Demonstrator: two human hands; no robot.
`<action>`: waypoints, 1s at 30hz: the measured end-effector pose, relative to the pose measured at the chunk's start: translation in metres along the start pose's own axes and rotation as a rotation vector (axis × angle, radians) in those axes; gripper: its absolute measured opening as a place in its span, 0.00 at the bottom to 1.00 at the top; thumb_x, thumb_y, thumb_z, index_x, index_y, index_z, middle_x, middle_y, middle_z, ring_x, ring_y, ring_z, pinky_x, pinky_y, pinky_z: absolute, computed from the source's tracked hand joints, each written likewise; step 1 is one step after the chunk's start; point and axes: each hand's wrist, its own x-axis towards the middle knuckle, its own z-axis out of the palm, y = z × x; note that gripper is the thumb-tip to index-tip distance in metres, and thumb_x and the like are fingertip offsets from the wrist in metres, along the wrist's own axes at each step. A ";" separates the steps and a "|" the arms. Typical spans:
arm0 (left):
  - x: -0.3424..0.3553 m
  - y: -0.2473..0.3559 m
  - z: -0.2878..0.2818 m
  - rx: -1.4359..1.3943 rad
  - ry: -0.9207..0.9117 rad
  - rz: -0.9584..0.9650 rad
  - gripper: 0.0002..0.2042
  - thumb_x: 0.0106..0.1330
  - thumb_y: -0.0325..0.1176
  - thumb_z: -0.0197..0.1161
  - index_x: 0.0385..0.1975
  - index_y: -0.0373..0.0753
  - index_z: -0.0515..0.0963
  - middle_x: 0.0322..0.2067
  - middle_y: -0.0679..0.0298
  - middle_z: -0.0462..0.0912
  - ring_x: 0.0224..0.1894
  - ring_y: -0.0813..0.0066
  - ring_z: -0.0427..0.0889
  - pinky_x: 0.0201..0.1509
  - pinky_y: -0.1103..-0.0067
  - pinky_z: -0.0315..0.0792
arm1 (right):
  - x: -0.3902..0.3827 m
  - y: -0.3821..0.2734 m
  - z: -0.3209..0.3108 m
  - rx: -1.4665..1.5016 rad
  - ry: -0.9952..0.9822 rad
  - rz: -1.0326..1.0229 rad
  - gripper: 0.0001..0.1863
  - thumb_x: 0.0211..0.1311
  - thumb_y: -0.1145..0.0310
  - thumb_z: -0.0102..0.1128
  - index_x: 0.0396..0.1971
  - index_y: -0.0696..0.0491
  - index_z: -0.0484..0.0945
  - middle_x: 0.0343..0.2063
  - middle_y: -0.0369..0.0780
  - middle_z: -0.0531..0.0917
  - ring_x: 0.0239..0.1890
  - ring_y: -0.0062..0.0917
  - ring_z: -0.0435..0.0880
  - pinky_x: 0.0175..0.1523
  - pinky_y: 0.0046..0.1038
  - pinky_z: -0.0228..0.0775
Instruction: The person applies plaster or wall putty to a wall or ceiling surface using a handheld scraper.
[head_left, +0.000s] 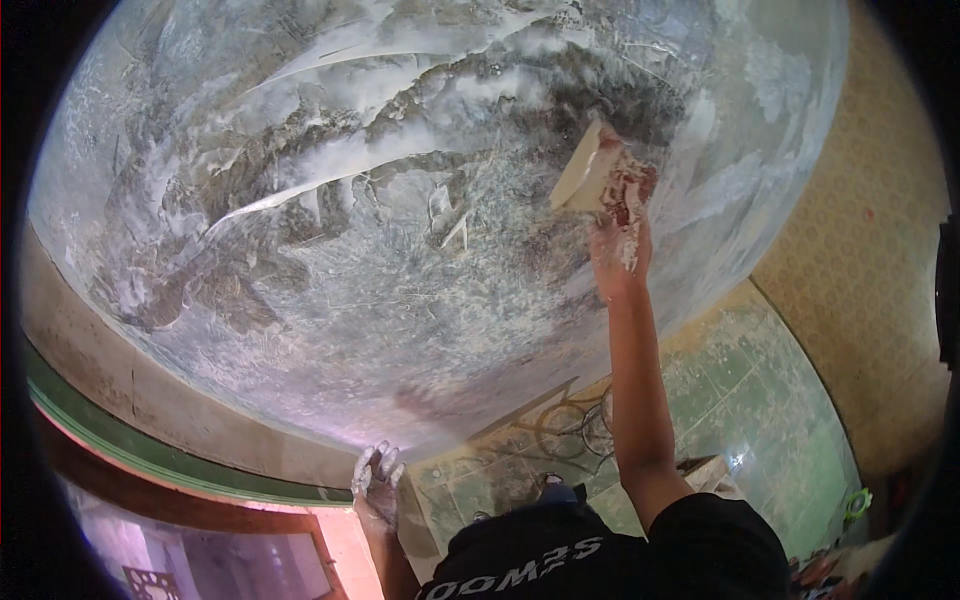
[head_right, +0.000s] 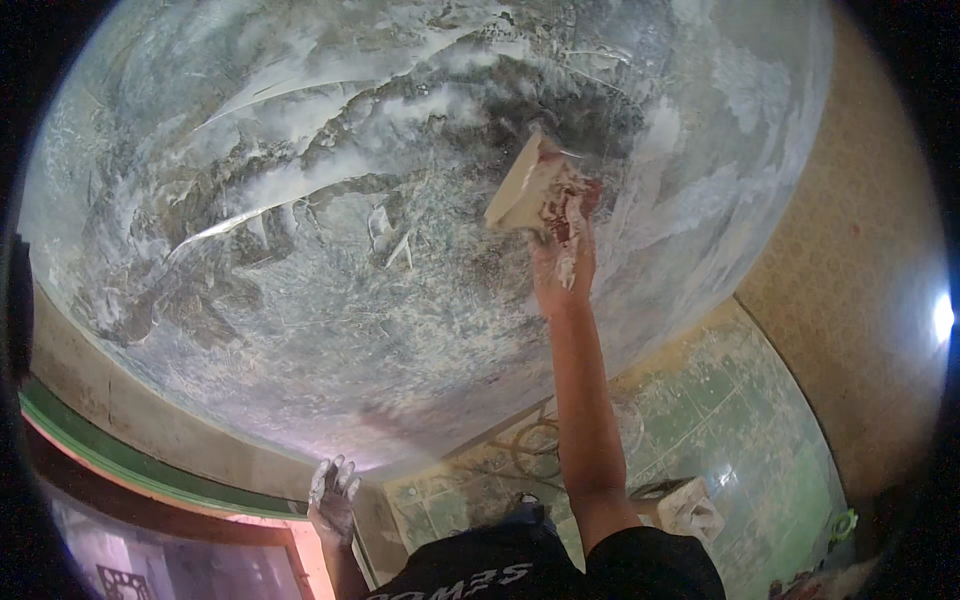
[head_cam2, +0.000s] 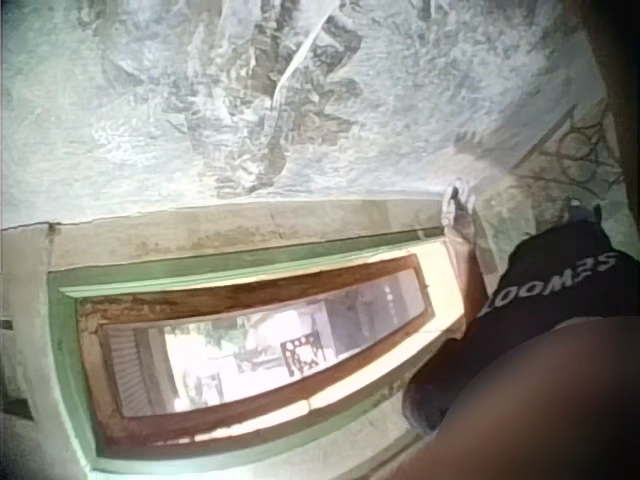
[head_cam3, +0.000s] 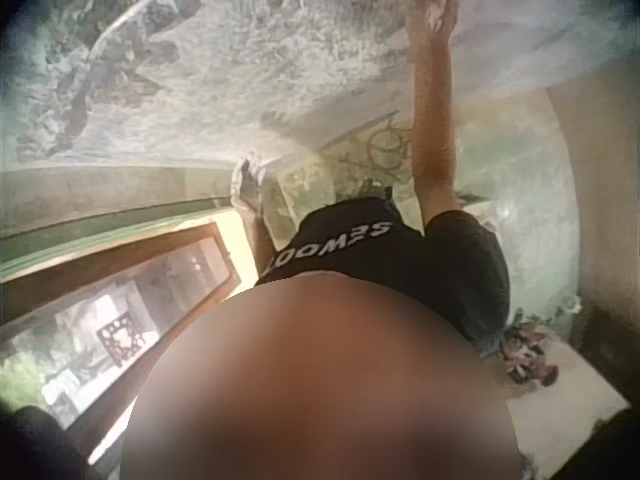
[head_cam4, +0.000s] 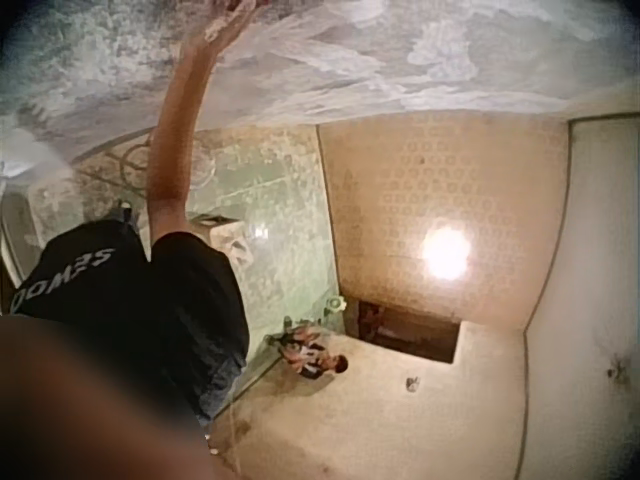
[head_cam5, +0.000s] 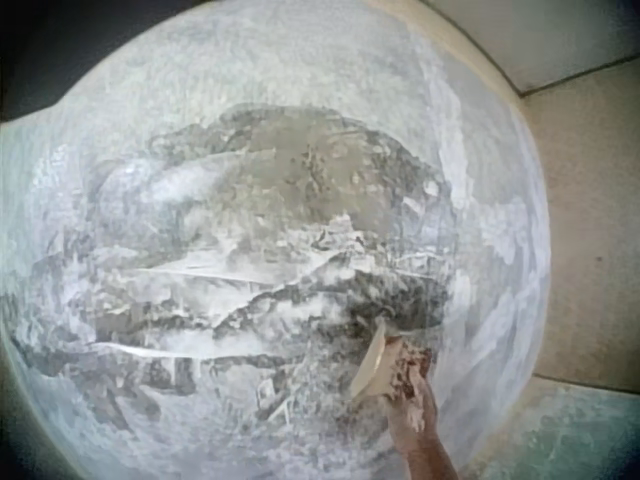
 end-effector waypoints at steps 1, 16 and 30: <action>-0.001 -0.005 0.008 -0.032 0.034 0.009 0.33 0.67 0.53 0.52 0.67 0.40 0.62 0.67 0.50 0.63 0.68 0.49 0.64 0.67 0.59 0.62 | 0.011 -0.001 -0.003 0.406 0.000 0.076 0.25 0.72 0.65 0.52 0.64 0.56 0.62 0.57 0.43 0.71 0.58 0.30 0.72 0.60 0.31 0.73; 0.024 -0.072 0.114 -0.098 0.261 0.123 0.33 0.65 0.52 0.55 0.65 0.35 0.63 0.63 0.51 0.70 0.65 0.51 0.69 0.64 0.61 0.67 | 0.101 -0.085 0.049 -0.266 -0.105 -0.776 0.13 0.69 0.73 0.54 0.45 0.68 0.78 0.46 0.46 0.82 0.46 0.35 0.82 0.56 0.35 0.76; 0.041 -0.097 0.144 -0.085 0.205 0.194 0.30 0.67 0.48 0.54 0.63 0.34 0.66 0.61 0.51 0.72 0.64 0.52 0.71 0.61 0.62 0.69 | 0.135 -0.074 0.013 -0.400 -0.055 -0.857 0.14 0.63 0.74 0.54 0.43 0.66 0.80 0.44 0.50 0.84 0.46 0.39 0.83 0.52 0.33 0.72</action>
